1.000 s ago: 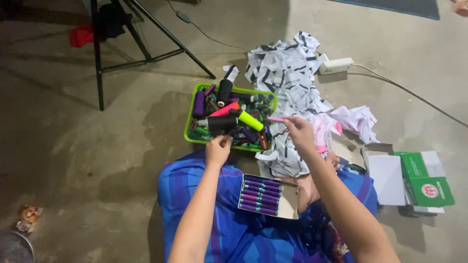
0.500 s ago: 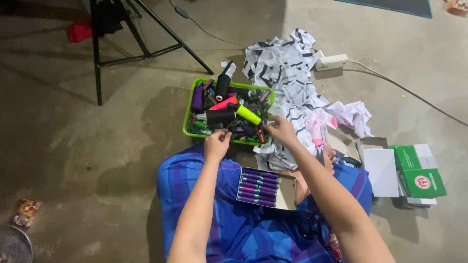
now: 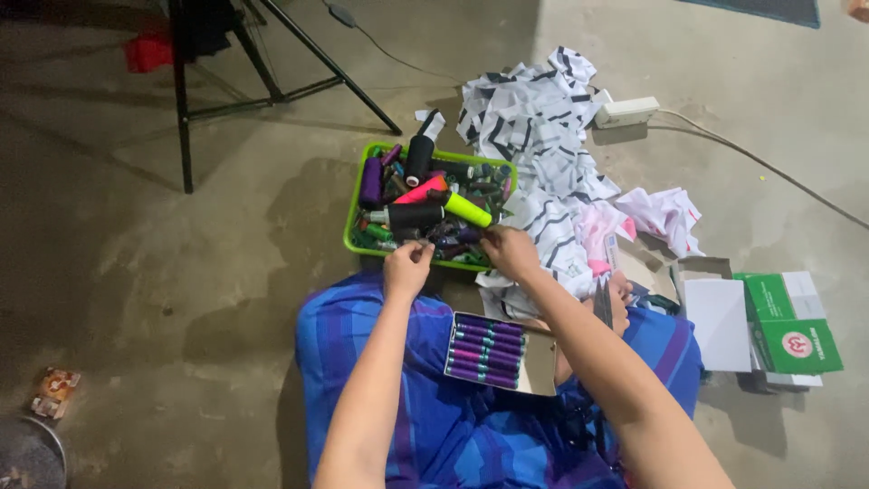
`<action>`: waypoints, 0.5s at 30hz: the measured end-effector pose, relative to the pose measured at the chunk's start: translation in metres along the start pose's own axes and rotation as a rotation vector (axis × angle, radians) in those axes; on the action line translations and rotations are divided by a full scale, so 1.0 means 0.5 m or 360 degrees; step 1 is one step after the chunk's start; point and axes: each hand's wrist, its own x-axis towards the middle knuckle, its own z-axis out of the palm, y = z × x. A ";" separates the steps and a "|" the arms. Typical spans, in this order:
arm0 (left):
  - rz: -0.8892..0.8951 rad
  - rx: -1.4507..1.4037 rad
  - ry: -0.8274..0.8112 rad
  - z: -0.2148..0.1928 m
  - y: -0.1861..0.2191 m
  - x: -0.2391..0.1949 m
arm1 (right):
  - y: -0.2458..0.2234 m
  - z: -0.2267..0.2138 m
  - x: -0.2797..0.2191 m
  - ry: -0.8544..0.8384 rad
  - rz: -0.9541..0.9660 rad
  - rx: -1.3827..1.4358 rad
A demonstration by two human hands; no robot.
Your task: The person sits on the floor and sorts through a green basket filled with various thread spools. They pick up spools, examine them, and place some into a small rectangular box on their lap. The person also uses scissors to cut a purple thread spool and places the cut piece into the box.
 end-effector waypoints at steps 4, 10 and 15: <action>0.0035 -0.0002 0.0021 0.004 0.000 0.004 | 0.004 -0.030 0.018 -0.0023 -0.0036 0.0044; -0.0033 -0.0002 -0.0002 -0.001 0.007 0.005 | -0.007 -0.013 0.026 -0.0210 -0.0046 -0.0265; 0.0007 -0.0004 0.0006 0.002 0.000 0.009 | -0.004 -0.008 0.037 0.0235 0.0010 -0.0018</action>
